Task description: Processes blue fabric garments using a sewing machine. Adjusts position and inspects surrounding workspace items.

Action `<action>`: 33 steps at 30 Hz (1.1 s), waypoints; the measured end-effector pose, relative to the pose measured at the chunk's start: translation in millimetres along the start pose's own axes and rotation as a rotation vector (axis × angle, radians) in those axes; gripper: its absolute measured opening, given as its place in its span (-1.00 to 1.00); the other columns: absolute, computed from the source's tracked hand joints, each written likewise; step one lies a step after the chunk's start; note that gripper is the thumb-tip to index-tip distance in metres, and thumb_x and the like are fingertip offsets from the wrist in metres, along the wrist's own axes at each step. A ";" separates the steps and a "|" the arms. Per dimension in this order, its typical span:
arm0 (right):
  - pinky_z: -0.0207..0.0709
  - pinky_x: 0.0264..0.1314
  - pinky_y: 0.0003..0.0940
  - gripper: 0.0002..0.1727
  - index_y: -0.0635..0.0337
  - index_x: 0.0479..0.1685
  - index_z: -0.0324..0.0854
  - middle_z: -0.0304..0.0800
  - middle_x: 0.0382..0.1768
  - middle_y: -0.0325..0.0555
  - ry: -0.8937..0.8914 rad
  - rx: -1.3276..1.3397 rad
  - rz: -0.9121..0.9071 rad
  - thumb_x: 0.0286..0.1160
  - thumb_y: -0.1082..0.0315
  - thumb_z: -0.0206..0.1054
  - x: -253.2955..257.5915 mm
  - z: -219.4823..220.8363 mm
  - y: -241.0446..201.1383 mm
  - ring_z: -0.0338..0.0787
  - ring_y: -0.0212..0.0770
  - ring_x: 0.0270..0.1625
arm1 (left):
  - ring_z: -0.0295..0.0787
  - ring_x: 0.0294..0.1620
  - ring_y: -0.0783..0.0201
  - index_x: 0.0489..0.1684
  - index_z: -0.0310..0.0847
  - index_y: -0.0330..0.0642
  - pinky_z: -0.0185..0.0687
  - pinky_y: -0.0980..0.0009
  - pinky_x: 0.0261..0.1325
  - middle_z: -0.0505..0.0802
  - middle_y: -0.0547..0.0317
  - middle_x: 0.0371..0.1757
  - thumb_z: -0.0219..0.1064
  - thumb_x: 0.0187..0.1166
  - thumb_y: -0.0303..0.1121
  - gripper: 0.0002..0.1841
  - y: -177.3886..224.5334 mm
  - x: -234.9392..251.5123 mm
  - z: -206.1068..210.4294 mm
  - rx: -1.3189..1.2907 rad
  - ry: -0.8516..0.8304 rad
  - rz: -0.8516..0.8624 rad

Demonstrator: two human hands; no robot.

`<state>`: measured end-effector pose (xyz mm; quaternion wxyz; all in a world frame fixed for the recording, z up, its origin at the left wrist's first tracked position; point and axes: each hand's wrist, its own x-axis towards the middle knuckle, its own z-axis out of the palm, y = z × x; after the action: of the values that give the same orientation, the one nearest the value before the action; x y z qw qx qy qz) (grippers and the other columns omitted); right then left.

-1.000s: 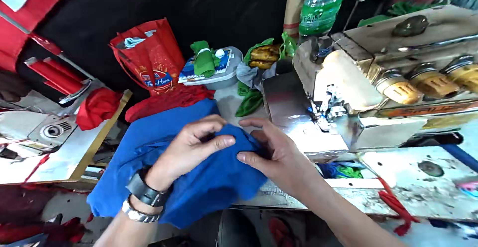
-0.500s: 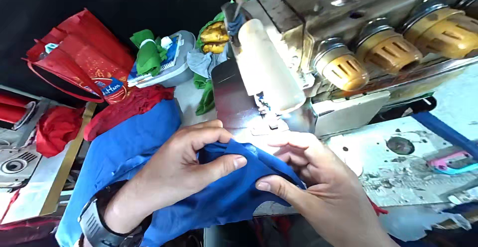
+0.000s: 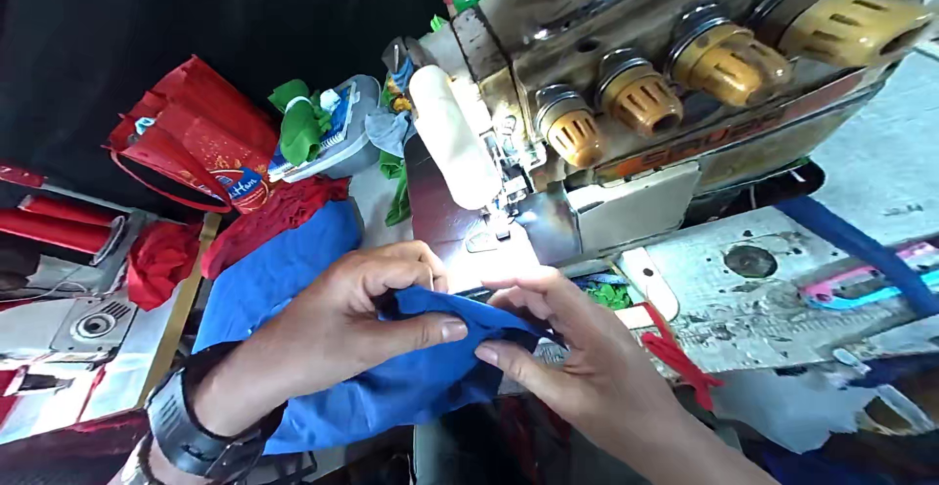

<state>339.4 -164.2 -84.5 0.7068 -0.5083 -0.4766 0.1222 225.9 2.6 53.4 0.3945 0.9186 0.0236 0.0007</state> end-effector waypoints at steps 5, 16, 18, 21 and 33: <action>0.71 -0.02 -0.68 -0.61 0.06 0.29 0.66 0.84 -0.10 -0.44 -0.141 -0.027 0.036 0.47 0.37 0.24 -2.3 6.6 -6.2 0.79 -0.64 -0.06 | 0.79 -0.32 0.57 -0.14 0.81 -0.05 0.71 0.68 -0.27 0.88 0.44 -0.33 0.54 0.41 -0.37 -0.86 8.2 -25.6 2.1 0.054 0.101 -0.155; 0.74 -0.12 -0.67 -0.77 0.06 -0.02 0.72 0.84 -0.25 -0.40 -0.262 -0.036 0.089 0.39 0.28 0.51 0.1 39.2 -25.1 0.82 -0.58 -0.18 | 0.69 -0.36 0.56 -0.44 0.76 -0.06 0.59 0.70 -0.31 0.78 0.41 -0.40 0.55 0.42 -0.34 -0.90 -8.9 -84.6 13.4 -0.072 0.273 -0.097; 0.74 -0.17 -0.65 -0.81 0.04 -0.12 0.73 0.84 -0.31 -0.41 -0.306 0.021 0.165 0.34 0.30 0.56 -1.8 40.5 -25.5 0.82 -0.57 -0.24 | 0.70 -0.37 0.61 -0.41 0.76 -0.02 0.60 0.73 -0.29 0.81 0.47 -0.43 0.51 0.47 -0.34 -0.92 -11.2 -94.9 13.8 -0.131 0.285 -0.103; 0.64 -0.32 -0.68 -0.89 0.03 -0.25 0.72 0.80 -0.41 -0.40 -0.325 0.120 0.248 0.37 0.33 0.54 -4.5 43.1 -25.3 0.76 -0.56 -0.36 | 0.73 -0.25 0.65 -0.33 0.79 0.01 0.65 0.71 -0.11 0.83 0.52 -0.35 0.50 0.47 -0.32 -0.97 -21.0 -107.7 15.7 -0.179 0.292 -0.114; 0.73 0.09 -0.58 -0.62 0.08 0.11 0.52 0.77 -0.07 -0.34 -0.330 0.097 0.011 0.36 0.34 0.53 -8.0 57.8 -18.6 0.80 -0.49 0.02 | 0.74 -0.27 0.61 -0.17 0.79 -0.13 0.66 0.71 -0.15 0.87 0.42 -0.29 0.39 0.57 -0.50 -0.92 -14.1 -127.9 21.9 -0.239 0.402 -0.154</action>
<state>283.3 -143.1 -71.6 0.6418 -0.4493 -0.5772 0.2306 97.9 -9.2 30.4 0.4864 0.8424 0.1715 0.1560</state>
